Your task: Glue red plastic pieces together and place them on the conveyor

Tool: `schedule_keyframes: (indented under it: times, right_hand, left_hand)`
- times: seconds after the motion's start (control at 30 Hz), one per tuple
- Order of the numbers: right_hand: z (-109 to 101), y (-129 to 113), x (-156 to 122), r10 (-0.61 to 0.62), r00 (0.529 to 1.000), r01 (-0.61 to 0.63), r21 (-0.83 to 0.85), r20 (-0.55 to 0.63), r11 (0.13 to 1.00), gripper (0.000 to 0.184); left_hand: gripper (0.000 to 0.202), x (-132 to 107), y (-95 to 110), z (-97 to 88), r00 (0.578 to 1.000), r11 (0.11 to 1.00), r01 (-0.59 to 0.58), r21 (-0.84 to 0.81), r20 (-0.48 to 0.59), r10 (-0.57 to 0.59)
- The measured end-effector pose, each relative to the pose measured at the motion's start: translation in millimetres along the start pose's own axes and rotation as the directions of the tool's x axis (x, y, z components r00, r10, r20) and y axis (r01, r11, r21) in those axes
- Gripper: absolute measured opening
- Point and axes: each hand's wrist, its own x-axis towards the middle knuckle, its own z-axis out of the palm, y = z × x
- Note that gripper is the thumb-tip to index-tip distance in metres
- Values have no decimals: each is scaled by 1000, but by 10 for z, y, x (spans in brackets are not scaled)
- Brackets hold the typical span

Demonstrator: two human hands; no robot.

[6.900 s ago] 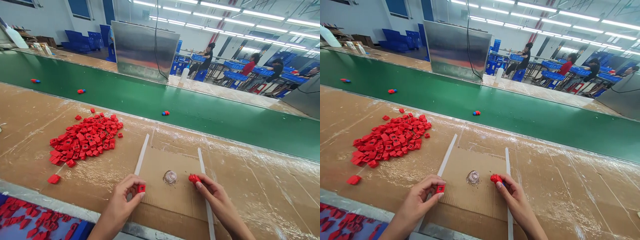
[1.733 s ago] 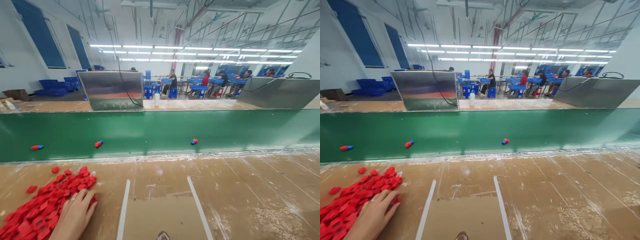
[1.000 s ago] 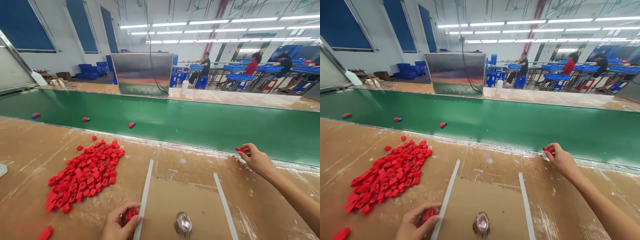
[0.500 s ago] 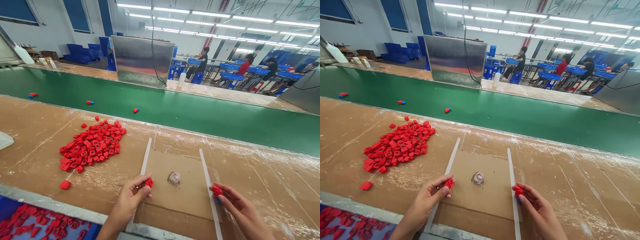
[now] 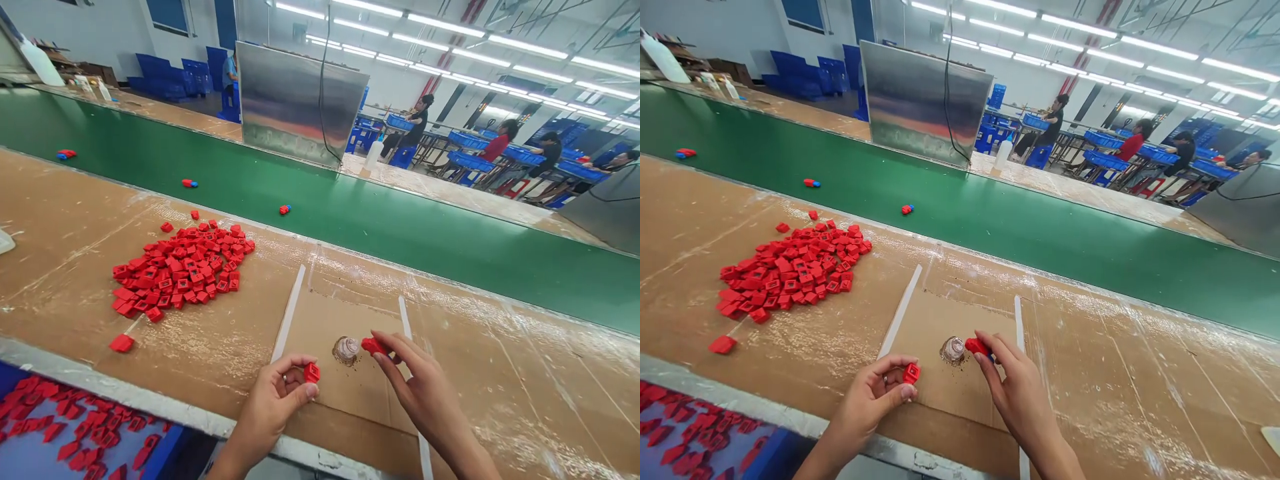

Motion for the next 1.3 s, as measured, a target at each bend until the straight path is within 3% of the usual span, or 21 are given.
schedule_keyframes:
  times: [0.37, 1.0, 1.3]
  right_hand:
    - [70, -65, 39, -161, 987, 162, -117, 17, 980, 18]
    - [99, -93, 23, -169, 985, 172, -136, 37, 976, 15]
    - [13, -134, 27, -130, 991, 126, -87, -43, 988, 16]
  left_hand:
    - [29, -13, 29, 2, 999, 999, 44, 26, 30, -45]
    - [30, -26, 45, 8, 997, 999, 41, 14, 65, -41]
    - [34, -40, -5, -10, 998, 999, 33, 16, 54, -34]
